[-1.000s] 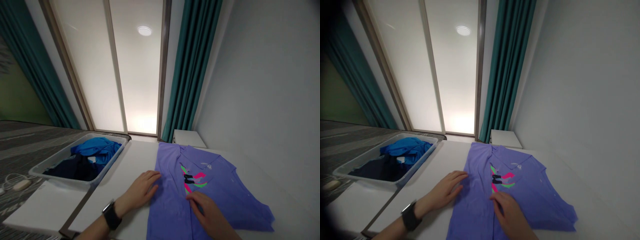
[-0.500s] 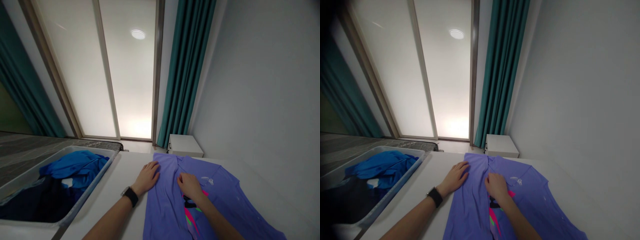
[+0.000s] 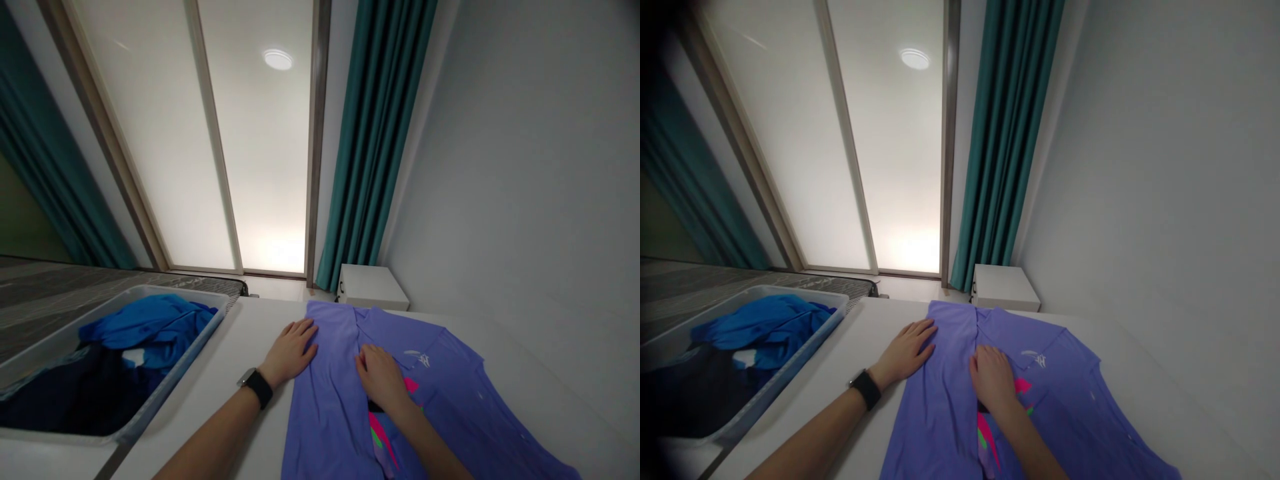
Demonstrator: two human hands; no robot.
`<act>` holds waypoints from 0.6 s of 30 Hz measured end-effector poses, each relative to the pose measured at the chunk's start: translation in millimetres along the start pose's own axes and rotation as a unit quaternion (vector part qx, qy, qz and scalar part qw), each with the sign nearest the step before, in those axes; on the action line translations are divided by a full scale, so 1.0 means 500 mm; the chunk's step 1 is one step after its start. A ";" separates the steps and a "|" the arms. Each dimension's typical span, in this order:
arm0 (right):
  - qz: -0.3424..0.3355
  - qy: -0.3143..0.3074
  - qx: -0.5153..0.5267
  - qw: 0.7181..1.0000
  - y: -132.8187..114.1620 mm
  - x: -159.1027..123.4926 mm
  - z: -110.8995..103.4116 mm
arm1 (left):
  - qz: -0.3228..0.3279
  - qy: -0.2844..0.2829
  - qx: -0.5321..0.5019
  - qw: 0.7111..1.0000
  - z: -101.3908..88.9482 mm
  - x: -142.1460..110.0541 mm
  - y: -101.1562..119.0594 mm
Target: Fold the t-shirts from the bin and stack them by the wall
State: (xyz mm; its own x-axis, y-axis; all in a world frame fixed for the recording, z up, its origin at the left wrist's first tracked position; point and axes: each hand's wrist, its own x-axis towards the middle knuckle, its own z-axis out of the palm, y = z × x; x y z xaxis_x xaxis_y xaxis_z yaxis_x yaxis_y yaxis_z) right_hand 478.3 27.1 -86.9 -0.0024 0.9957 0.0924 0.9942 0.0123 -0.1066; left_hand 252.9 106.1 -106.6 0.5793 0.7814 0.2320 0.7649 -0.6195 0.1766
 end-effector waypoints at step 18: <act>-0.151 0.012 0.080 0.985 -0.009 -0.028 0.012 | -0.054 0.003 -0.019 0.998 -0.005 0.017 0.014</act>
State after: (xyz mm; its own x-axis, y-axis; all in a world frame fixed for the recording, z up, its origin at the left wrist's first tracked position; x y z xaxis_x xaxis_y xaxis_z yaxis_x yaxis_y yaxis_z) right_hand 473.5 13.7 -93.6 -0.2899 0.9422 0.1677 0.9192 0.3230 -0.2253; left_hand 262.5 108.1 -101.1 0.4916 0.8438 0.2151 0.8120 -0.5335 0.2369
